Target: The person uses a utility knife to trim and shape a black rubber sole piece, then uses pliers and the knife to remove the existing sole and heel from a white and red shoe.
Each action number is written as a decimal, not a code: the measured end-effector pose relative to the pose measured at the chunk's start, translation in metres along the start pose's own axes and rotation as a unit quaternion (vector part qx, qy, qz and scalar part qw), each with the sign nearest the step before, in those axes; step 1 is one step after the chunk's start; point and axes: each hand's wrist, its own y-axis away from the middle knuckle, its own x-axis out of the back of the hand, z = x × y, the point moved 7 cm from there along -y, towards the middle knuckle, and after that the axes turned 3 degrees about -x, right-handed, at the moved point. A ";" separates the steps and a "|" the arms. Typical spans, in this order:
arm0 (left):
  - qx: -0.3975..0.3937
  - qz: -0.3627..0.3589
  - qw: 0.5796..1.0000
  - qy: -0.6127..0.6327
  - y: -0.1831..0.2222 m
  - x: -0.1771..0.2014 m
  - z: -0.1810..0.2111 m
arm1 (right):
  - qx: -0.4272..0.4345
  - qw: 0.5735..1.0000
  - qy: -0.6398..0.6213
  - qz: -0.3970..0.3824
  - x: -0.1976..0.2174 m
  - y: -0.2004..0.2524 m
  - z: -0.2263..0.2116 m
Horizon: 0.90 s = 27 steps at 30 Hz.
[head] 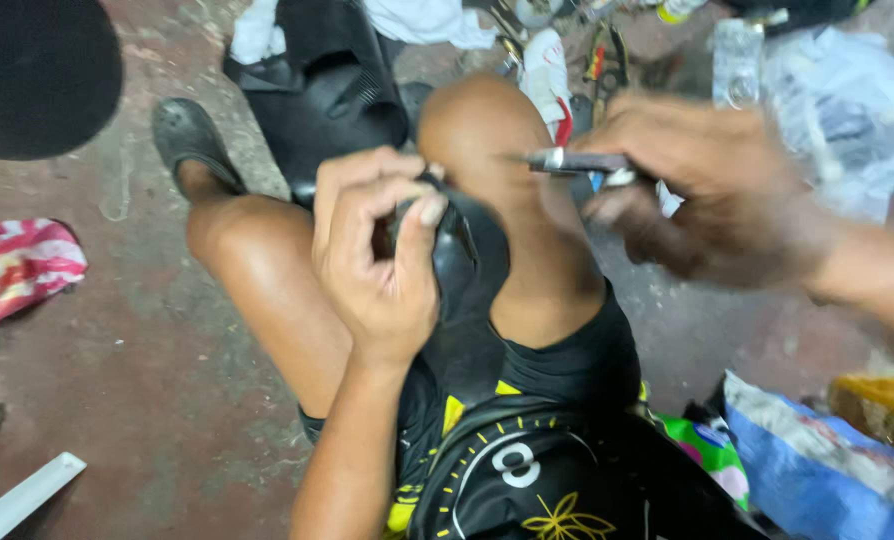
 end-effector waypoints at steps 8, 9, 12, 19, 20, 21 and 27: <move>-0.028 0.157 0.987 0.008 0.028 0.062 0.029 | -0.190 0.824 -0.532 0.047 -0.130 -0.012 -0.018; -0.028 0.176 0.984 -0.007 0.035 0.072 0.034 | -0.180 0.855 -0.485 0.034 -0.128 -0.018 -0.022; -0.013 0.148 0.986 -0.074 0.053 0.095 0.046 | -0.144 0.916 -0.374 0.009 -0.119 -0.036 -0.033; 0.039 0.171 0.981 -0.083 0.087 0.105 0.045 | -0.165 0.882 -0.434 -0.079 -0.152 -0.057 -0.032; 0.047 0.179 0.980 -0.067 0.089 0.104 0.043 | -0.198 0.870 -0.442 -0.090 -0.160 -0.055 -0.028; 0.055 0.183 0.980 -0.048 0.089 0.103 0.042 | -0.182 0.871 -0.449 -0.082 -0.163 -0.055 -0.030; 0.073 0.146 0.979 -0.123 0.086 0.103 0.044 | -0.176 0.840 -0.508 -0.071 -0.179 -0.052 -0.033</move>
